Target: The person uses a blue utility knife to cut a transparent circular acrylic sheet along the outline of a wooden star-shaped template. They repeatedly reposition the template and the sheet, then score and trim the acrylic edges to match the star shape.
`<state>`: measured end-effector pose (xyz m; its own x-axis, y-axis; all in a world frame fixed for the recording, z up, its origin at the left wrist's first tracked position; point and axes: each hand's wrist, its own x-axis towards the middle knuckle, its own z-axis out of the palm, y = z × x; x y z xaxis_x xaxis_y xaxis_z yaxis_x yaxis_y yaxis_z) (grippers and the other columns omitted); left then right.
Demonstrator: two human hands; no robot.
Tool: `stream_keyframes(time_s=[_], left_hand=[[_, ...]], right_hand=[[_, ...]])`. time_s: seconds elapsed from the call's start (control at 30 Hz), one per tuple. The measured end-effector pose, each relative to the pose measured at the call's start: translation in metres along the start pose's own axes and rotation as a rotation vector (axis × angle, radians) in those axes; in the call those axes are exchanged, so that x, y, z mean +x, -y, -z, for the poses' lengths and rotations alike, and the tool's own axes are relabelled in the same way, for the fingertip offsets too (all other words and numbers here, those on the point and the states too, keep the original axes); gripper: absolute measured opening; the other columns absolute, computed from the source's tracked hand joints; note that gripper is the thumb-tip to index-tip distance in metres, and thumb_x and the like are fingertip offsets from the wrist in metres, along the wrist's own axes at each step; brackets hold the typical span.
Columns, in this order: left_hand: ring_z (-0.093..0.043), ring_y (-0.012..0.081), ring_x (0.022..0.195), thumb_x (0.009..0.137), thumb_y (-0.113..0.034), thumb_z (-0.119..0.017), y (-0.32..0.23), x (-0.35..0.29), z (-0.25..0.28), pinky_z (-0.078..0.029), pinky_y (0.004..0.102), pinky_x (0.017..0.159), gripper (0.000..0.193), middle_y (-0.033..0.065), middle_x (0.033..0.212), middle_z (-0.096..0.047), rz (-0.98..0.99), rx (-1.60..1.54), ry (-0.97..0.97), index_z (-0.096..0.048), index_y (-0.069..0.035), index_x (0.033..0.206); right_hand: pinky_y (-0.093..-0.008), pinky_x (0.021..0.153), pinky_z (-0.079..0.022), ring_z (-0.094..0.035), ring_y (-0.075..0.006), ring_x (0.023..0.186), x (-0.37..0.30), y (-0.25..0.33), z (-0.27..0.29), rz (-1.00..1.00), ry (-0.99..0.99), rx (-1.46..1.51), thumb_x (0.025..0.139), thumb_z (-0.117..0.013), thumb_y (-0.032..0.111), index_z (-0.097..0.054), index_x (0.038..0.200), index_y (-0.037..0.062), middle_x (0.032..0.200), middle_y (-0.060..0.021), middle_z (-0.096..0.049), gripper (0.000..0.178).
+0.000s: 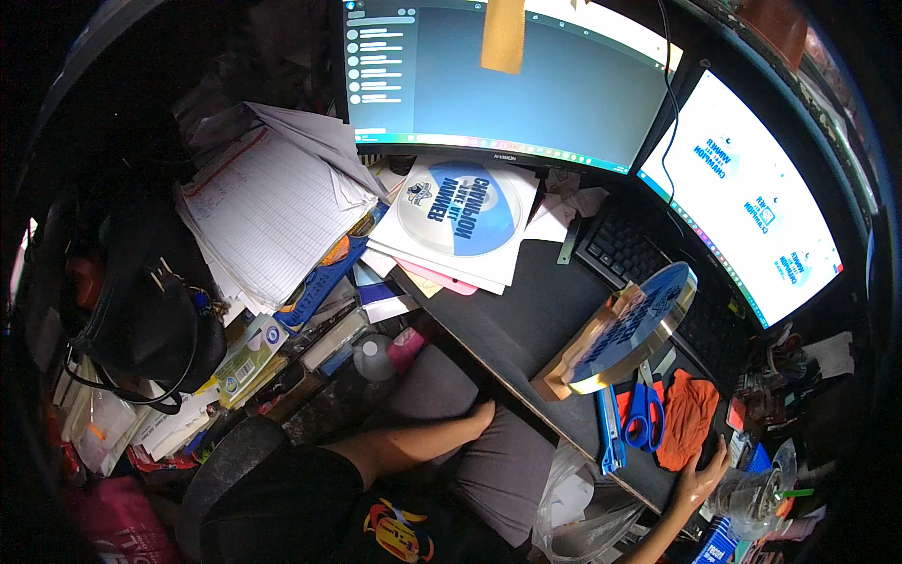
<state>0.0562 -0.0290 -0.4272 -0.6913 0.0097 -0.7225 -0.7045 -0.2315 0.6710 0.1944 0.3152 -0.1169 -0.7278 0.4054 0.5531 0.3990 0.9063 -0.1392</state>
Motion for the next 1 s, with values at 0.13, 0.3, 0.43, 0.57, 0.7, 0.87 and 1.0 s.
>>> stream_keyframes(time_s=[0.13, 0.3, 0.43, 0.57, 0.7, 0.87, 1.0], left_hand=[[-0.059, 0.0360, 0.094, 0.093, -0.023, -0.060, 0.000, 0.000, 0.000, -0.048, 0.0430, 0.082, 0.029, 0.0223, 0.100, -0.059, -0.002, -0.001, 0.000, -0.058, 0.004, 0.104], [-0.059, 0.0362, 0.093, 0.093, -0.022, -0.061, 0.001, 0.001, 0.001, -0.049, 0.0429, 0.081, 0.028, 0.0224, 0.099, -0.059, -0.006, -0.001, -0.002, -0.059, 0.004, 0.103], [-0.059, 0.0363, 0.092, 0.093, -0.021, -0.061, 0.002, 0.002, 0.001, -0.049, 0.0429, 0.081, 0.028, 0.0225, 0.099, -0.059, -0.015, 0.003, 0.000, -0.059, 0.004, 0.102], [-0.059, 0.0364, 0.091, 0.092, -0.021, -0.062, 0.007, 0.003, 0.003, -0.049, 0.0429, 0.080, 0.027, 0.0226, 0.098, -0.059, -0.029, 0.015, -0.001, -0.059, 0.004, 0.101], [-0.060, 0.0365, 0.091, 0.092, -0.020, -0.062, 0.010, 0.002, 0.006, -0.049, 0.0428, 0.080, 0.026, 0.0227, 0.097, -0.060, -0.057, 0.042, 0.003, -0.060, 0.004, 0.101], [-0.060, 0.0366, 0.090, 0.092, -0.020, -0.063, -0.019, -0.045, 0.004, -0.049, 0.0428, 0.079, 0.026, 0.0228, 0.096, -0.060, -0.652, 0.355, -0.238, -0.060, 0.005, 0.100], [-0.061, 0.0327, 0.076, 0.089, -0.013, -0.065, -0.085, -0.156, 0.022, -0.049, 0.0390, 0.070, 0.014, 0.0157, 0.083, -0.062, -0.967, 0.563, 0.276, -0.064, 0.000, 0.096]], right_hand=[[-0.0481, 0.103, -0.042, -0.050, -0.0430, 0.126, 0.000, 0.004, 0.001, -0.033, 0.014, 0.020, 0.093, -0.061, 0.017, -0.054, 0.134, 0.0004, 0.134, -0.0245, -0.050, 0.045], [-0.0475, 0.101, -0.043, -0.052, -0.0433, 0.123, 0.000, 0.003, 0.000, -0.033, 0.009, 0.028, 0.095, -0.061, 0.018, -0.054, 0.134, -0.0006, 0.130, -0.0246, -0.054, 0.044], [-0.0469, 0.100, -0.043, -0.053, -0.0434, 0.121, -0.001, -0.002, -0.003, -0.036, -0.001, 0.027, 0.095, -0.061, 0.019, -0.054, 0.132, -0.0020, 0.128, -0.0249, -0.055, 0.043], [-0.0462, 0.099, -0.044, -0.054, -0.0433, 0.119, -0.001, -0.007, -0.005, -0.060, -0.018, 0.017, 0.094, -0.062, 0.019, -0.055, 0.131, -0.0026, 0.127, -0.0254, -0.056, 0.043], [-0.0458, 0.100, -0.043, -0.054, -0.0437, 0.118, 0.000, -0.004, -0.005, -0.080, -0.028, 0.020, 0.093, -0.062, 0.019, -0.055, 0.132, -0.0018, 0.127, -0.0255, -0.056, 0.044], [-0.0461, 0.100, -0.044, -0.054, -0.0450, 0.118, 0.000, 0.005, -0.001, -0.097, -0.036, 0.054, 0.092, -0.063, 0.021, -0.054, 0.132, -0.0004, 0.125, -0.0265, -0.057, 0.046], [-0.0456, 0.101, -0.043, -0.055, -0.0441, 0.116, 0.002, 0.011, 0.000, -0.080, -0.102, 0.075, 0.093, -0.063, 0.020, -0.054, 0.132, -0.0023, 0.123, -0.0272, -0.058, 0.046]])
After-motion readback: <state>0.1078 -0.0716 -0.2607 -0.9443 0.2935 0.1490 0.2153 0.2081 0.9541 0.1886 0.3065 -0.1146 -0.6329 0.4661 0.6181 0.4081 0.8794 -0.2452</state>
